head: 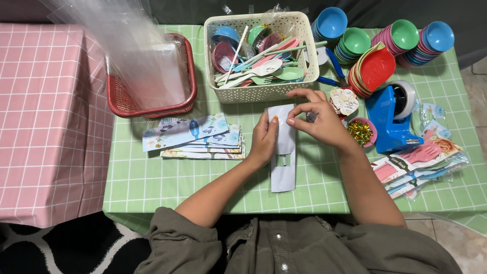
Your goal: The person is packaging plastic spoons and forks into individual plastic bags and sealing them at a workstation.
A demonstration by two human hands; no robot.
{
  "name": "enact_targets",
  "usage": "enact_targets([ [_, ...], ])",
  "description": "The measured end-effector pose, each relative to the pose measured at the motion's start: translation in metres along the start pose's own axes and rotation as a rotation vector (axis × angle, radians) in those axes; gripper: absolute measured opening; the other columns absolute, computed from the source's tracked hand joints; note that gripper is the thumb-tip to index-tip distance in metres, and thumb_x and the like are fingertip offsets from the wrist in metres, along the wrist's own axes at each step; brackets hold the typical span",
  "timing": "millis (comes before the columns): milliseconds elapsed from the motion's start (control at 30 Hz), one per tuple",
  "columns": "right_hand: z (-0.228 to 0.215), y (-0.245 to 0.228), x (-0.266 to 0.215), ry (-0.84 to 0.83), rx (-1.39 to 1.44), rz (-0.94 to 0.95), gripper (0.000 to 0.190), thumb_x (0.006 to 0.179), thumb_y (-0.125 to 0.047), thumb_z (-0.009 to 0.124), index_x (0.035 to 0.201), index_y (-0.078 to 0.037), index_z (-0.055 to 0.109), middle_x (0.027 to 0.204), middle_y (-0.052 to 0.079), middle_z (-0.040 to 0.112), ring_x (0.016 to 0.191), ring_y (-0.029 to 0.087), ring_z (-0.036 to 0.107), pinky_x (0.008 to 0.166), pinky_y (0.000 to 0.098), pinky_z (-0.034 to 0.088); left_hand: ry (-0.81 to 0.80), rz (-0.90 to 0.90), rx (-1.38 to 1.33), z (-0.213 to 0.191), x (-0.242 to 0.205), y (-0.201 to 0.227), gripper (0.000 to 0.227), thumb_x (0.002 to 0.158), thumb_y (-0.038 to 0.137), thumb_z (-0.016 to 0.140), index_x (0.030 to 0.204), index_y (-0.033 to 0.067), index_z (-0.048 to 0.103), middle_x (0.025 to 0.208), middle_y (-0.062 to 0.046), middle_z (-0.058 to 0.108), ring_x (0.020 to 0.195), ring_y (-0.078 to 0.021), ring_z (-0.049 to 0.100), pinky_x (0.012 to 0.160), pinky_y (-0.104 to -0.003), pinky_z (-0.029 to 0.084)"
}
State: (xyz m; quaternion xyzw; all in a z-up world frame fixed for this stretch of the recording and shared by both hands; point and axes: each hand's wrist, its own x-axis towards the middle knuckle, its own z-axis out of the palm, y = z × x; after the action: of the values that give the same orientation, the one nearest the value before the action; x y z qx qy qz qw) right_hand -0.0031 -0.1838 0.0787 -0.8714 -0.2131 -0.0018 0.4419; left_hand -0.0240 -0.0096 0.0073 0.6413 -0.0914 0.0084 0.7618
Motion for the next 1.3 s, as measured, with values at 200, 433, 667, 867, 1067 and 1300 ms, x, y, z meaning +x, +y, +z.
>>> enact_targets([
  [200, 0.014, 0.016, -0.003, 0.045, 0.015, 0.129, 0.009, 0.08, -0.023, 0.077, 0.087, -0.018, 0.077, 0.145, 0.003, 0.048, 0.117, 0.028, 0.037, 0.109, 0.0419, 0.026, -0.02, -0.004, 0.051, -0.003, 0.003, -0.018, 0.027, 0.108, 0.023, 0.039, 0.121, 0.0057, 0.056, 0.086, -0.005, 0.057, 0.087, -0.0133, 0.051, 0.078, -0.035, 0.048],
  [433, 0.022, 0.024, -0.002, 0.031, 0.014, 0.132, 0.01, 0.079, -0.026, 0.078, 0.088, -0.021, 0.077, 0.148, 0.002, 0.047, 0.126, 0.031, 0.034, 0.112, 0.0452, 0.023, -0.031, 0.033, 0.053, -0.002, 0.002, -0.007, 0.028, 0.108, 0.024, 0.04, 0.122, 0.0052, 0.055, 0.085, -0.008, 0.058, 0.084, -0.0147, 0.052, 0.075, -0.037, 0.049],
  [667, 0.025, 0.025, 0.0, 0.066, 0.008, 0.074, 0.009, 0.081, -0.022, 0.078, 0.089, -0.018, 0.076, 0.149, 0.005, 0.045, 0.126, 0.032, 0.038, 0.111, 0.0458, 0.028, -0.02, 0.033, 0.038, -0.001, 0.001, -0.002, 0.026, 0.107, 0.024, 0.041, 0.12, 0.0063, 0.056, 0.082, -0.008, 0.06, 0.082, -0.0144, 0.053, 0.072, -0.036, 0.049],
  [867, 0.027, 0.024, 0.0, 0.035, -0.072, 0.076, 0.01, 0.083, -0.023, 0.079, 0.093, -0.021, 0.077, 0.148, 0.002, 0.047, 0.124, 0.031, 0.043, 0.104, 0.047, 0.032, 0.001, -0.01, 0.043, -0.002, 0.0, -0.017, 0.026, 0.106, 0.024, 0.041, 0.118, 0.0092, 0.06, 0.076, -0.006, 0.062, 0.075, -0.0131, 0.055, 0.066, -0.034, 0.05],
  [1067, 0.031, 0.024, -0.001, 0.053, -0.09, 0.078, 0.011, 0.083, -0.021, 0.079, 0.093, -0.022, 0.076, 0.144, 0.002, 0.051, 0.12, 0.029, 0.047, 0.101, 0.0458, 0.035, 0.027, -0.036, 0.037, -0.007, 0.005, -0.04, 0.025, 0.106, 0.023, 0.042, 0.114, 0.0097, 0.061, 0.072, -0.007, 0.063, 0.07, -0.0137, 0.056, 0.063, -0.034, 0.05],
  [1300, 0.033, 0.015, -0.002, 0.118, 0.034, 0.047, 0.012, 0.083, -0.013, 0.079, 0.094, -0.016, 0.074, 0.136, 0.007, 0.06, 0.113, 0.031, 0.061, 0.099, 0.0459, 0.044, 0.048, -0.031, 0.038, -0.007, 0.004, -0.028, 0.023, 0.106, 0.024, 0.043, 0.11, 0.0099, 0.062, 0.071, -0.007, 0.064, 0.07, -0.0137, 0.056, 0.063, -0.033, 0.05],
])
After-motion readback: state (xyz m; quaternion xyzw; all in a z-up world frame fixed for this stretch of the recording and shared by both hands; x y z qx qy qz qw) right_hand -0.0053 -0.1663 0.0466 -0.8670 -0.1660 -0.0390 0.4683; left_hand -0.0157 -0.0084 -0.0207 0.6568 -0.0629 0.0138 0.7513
